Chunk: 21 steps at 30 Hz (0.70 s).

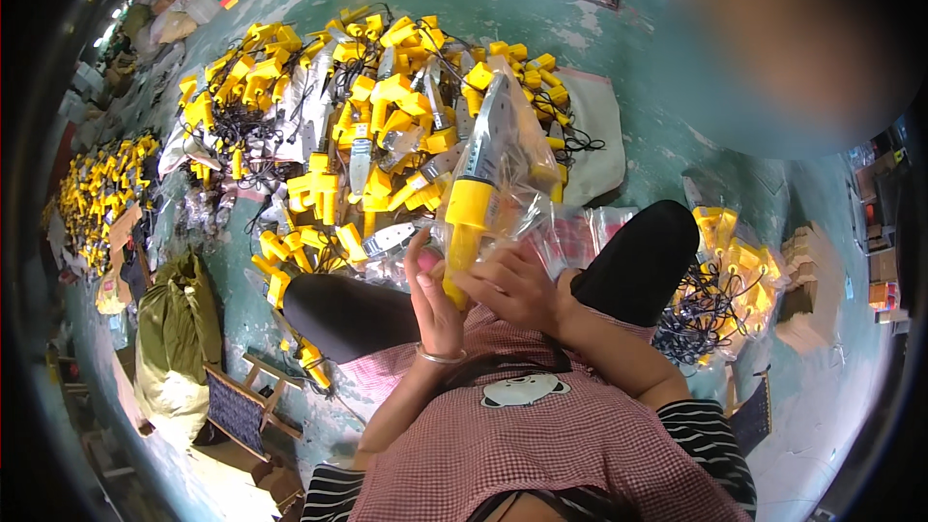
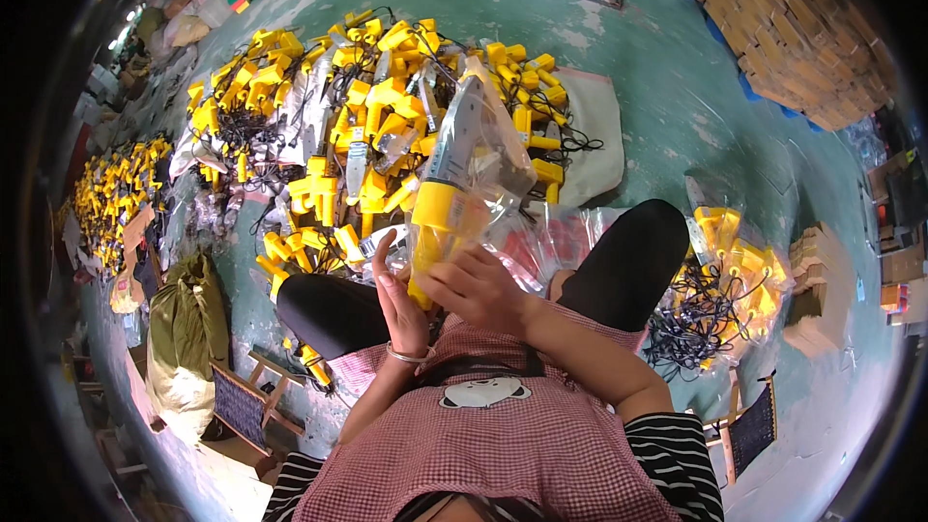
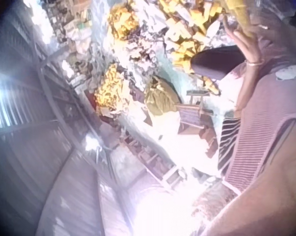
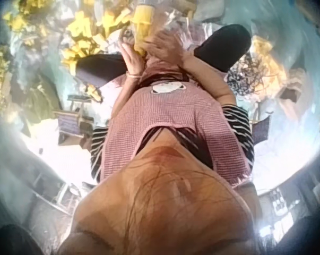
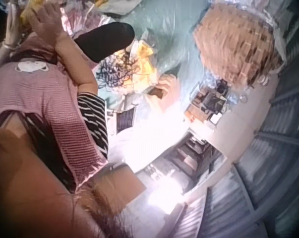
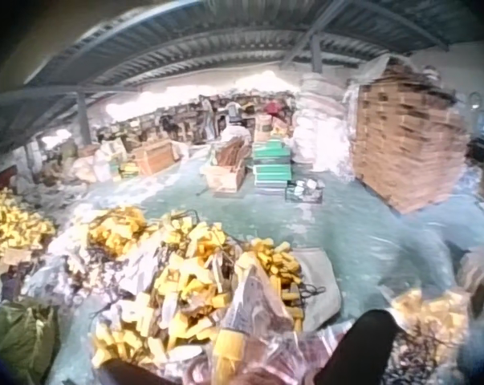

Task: The recorder is taking yellow electronic handheld devices from a large pile and placing them individually into plastic bags.

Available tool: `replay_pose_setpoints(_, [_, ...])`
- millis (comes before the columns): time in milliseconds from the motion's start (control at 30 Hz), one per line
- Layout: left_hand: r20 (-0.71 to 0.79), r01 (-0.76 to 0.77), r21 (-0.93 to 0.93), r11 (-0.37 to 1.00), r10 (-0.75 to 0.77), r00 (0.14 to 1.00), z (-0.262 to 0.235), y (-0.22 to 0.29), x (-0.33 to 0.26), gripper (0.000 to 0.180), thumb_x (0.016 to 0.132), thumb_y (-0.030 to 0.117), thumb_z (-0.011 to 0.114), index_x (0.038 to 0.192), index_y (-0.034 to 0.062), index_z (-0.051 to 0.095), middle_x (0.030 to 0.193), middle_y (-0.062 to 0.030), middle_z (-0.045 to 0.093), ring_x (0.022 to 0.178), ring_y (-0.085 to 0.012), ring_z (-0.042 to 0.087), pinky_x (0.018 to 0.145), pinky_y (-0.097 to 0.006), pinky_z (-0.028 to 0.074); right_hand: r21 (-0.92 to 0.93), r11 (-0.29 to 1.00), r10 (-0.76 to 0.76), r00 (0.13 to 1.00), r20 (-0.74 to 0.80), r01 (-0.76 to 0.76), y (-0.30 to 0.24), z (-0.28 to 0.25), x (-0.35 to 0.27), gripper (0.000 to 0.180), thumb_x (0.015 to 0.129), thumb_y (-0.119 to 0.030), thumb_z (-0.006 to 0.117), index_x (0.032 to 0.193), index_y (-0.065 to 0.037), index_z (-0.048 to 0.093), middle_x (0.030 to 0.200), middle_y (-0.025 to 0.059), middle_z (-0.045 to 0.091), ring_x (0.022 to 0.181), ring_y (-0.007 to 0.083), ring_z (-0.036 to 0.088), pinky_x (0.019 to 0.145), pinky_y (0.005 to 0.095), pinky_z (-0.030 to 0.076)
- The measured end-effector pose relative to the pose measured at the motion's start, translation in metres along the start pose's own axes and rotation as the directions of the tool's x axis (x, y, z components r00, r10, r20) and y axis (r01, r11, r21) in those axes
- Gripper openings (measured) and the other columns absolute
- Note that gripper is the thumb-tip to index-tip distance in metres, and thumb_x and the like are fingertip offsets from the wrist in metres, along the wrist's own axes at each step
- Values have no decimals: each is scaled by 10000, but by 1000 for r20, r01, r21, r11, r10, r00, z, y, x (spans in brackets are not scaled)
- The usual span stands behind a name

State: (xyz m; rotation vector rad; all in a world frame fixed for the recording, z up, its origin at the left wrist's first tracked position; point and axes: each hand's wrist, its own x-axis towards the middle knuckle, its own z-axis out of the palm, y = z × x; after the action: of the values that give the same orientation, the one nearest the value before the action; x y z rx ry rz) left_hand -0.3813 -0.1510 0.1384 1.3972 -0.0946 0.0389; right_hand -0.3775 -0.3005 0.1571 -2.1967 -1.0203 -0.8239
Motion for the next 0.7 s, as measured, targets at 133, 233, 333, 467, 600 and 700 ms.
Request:
replay_pose_setpoints(133, [20, 116, -169, 979, -114, 993, -4, 18, 3, 657, 957, 582, 250, 1387, 86, 277, 735, -102, 594, 375, -67, 367, 363, -186, 283, -149, 889, 382, 880, -284, -434, 45, -2, -26, 100, 816, -101, 612, 897, -56, 574, 893, 92, 543, 750, 257, 525, 689, 381, 419])
replay_pose_setpoints(233, [120, 249, -410, 878, -218, 968, -16, 21, 6, 671, 945, 606, 251, 1378, 97, 309, 738, -126, 578, 340, -73, 339, 319, -181, 253, -158, 805, 510, 804, -306, -571, 65, 2, -26, 87, 815, -111, 614, 826, -52, 551, 835, 111, 539, 725, 279, 531, 658, 393, 419])
replay_pose_setpoints(333, [79, 214, -328, 920, -199, 977, -25, 22, 11, 695, 949, 609, 155, 1390, 87, 277, 769, -130, 593, 404, -105, 429, 365, -193, 314, -212, 784, 562, 812, -158, -584, 49, 11, -27, 108, 803, -112, 628, 787, -49, 542, 776, 122, 538, 699, 299, 538, 636, 405, 428])
replay_pose_setpoints(467, [-203, -82, 151, 985, 112, 973, -46, -9, 26, 848, 838, 770, 165, 1360, 123, 333, 846, -75, 583, 604, -113, 518, 478, -210, 390, 259, 901, 264, 914, 307, -348, -22, 3, -26, 109, 798, -113, 650, 825, -30, 584, 771, 122, 563, 737, 289, 581, 668, 390, 474])
replay_pose_setpoints(600, [-115, 74, -151, 986, -92, 989, -41, 25, 23, 748, 850, 754, 229, 1124, 93, 447, 794, -39, 543, 633, -122, 511, 535, -221, 406, 577, 408, 219, 690, 691, -707, 0, -26, -35, 172, 850, -167, 661, 907, -5, 660, 863, 115, 655, 835, 170, 636, 756, 312, 506])
replay_pose_setpoints(700, [57, 133, -195, 972, -124, 991, -48, 48, 13, 748, 861, 745, 218, 1111, 77, 442, 803, -41, 563, 619, -130, 526, 531, -234, 418, 574, 166, 720, 497, 484, -801, 68, -29, -42, 238, 929, -230, 572, 995, -15, 647, 888, 67, 666, 828, 139, 629, 805, 284, 496])
